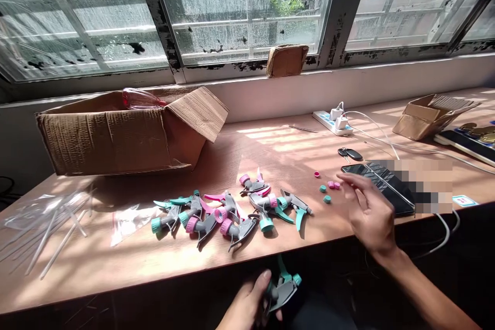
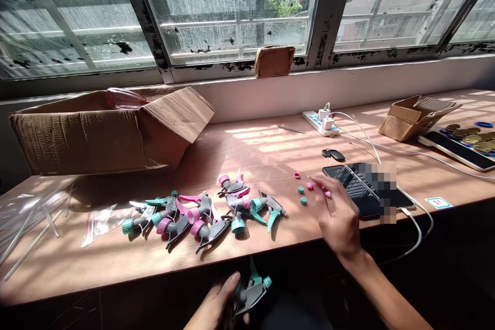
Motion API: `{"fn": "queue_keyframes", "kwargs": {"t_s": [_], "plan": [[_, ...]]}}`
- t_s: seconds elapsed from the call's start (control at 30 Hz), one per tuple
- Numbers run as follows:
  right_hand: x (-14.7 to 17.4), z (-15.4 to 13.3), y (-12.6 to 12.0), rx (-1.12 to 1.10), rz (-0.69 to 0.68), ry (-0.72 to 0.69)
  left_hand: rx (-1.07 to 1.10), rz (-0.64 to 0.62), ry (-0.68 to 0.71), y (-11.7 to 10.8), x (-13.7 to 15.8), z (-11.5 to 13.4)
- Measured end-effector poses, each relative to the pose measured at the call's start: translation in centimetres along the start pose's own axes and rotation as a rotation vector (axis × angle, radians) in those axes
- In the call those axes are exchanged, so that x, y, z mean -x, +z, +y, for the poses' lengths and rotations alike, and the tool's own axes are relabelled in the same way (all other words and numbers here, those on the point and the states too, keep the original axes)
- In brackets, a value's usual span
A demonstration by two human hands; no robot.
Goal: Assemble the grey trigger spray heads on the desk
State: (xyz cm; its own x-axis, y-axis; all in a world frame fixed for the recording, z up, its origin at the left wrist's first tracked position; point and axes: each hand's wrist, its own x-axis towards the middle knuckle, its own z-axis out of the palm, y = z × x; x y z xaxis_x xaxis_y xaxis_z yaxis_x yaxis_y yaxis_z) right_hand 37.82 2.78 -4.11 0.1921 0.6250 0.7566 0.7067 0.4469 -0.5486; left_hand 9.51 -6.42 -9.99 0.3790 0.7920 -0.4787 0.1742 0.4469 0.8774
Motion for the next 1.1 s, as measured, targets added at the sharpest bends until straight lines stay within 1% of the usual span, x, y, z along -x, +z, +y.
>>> {"fn": "queue_keyframes", "kwargs": {"t_s": [0.03, 0.07, 0.1, 0.17, 0.2, 0.27, 0.3, 0.37, 0.47, 0.53, 0.6, 0.67, 0.73, 0.8, 0.87, 1.03, 1.1], "plan": [[2.0, -1.4, -0.5, -0.037, -0.011, 0.024, 0.026, 0.001, 0.008, 0.0, -0.1, -0.2], [4.1, -2.8, -0.8, -0.087, -0.086, 0.049, 0.058, 0.006, 0.014, 0.0, -0.2, -0.3], [6.2, -4.0, -1.0, -0.148, -0.264, 0.108, 0.09, 0.012, 0.021, 0.0, -0.2, -0.5], [9.8, -5.9, -0.9, -0.235, -0.69, 0.358, 0.124, 0.026, 0.05, 0.1, -0.2, -0.7], [11.1, -6.4, -0.7, -0.268, -0.814, 0.498, 0.115, 0.027, 0.069, 0.1, -0.2, -0.8], [12.8, -6.7, 0.3, -0.37, -0.917, 0.735, 0.072, 0.039, 0.101, 0.1, 0.1, -0.7], [13.2, -6.5, 0.8, -0.438, -0.937, 0.816, 0.047, 0.053, 0.111, 0.1, 0.2, -0.7], [13.5, -5.9, 2.0, -0.576, -0.975, 0.907, 0.005, 0.09, 0.115, 0.1, 0.4, -0.4], [13.6, -5.0, 3.0, -0.687, -1.008, 0.958, -0.035, 0.134, 0.118, 0.0, 0.5, -0.2], [13.5, -4.5, 3.0, -0.732, -0.98, 0.928, -0.021, 0.143, 0.115, -0.1, 0.3, -0.2], [13.4, -4.3, 2.7, -0.765, -0.911, 0.857, 0.015, 0.158, 0.104, -0.2, 0.1, -0.1], [13.2, -4.2, 2.3, -0.772, -0.872, 0.801, 0.031, 0.181, 0.106, -0.4, 0.0, -0.1], [13.1, -4.2, 2.1, -0.751, -0.89, 0.782, 0.02, 0.187, 0.133, -0.6, -0.1, -0.2], [12.9, -4.2, 2.1, -0.712, -0.947, 0.783, 0.0, 0.159, 0.149, -0.6, -0.1, -0.4], [12.8, -4.2, 2.3, -0.676, -0.979, 0.784, -0.018, 0.123, 0.135, -0.6, -0.1, -0.7], [12.1, -4.2, 2.5, -0.679, -0.979, 0.765, -0.008, 0.077, 0.113, -0.6, -0.2, -1.0], [12.0, -4.2, 2.5, -0.646, -1.034, 0.757, 0.0, 0.065, 0.126, -0.7, -0.3, -1.0]]}}
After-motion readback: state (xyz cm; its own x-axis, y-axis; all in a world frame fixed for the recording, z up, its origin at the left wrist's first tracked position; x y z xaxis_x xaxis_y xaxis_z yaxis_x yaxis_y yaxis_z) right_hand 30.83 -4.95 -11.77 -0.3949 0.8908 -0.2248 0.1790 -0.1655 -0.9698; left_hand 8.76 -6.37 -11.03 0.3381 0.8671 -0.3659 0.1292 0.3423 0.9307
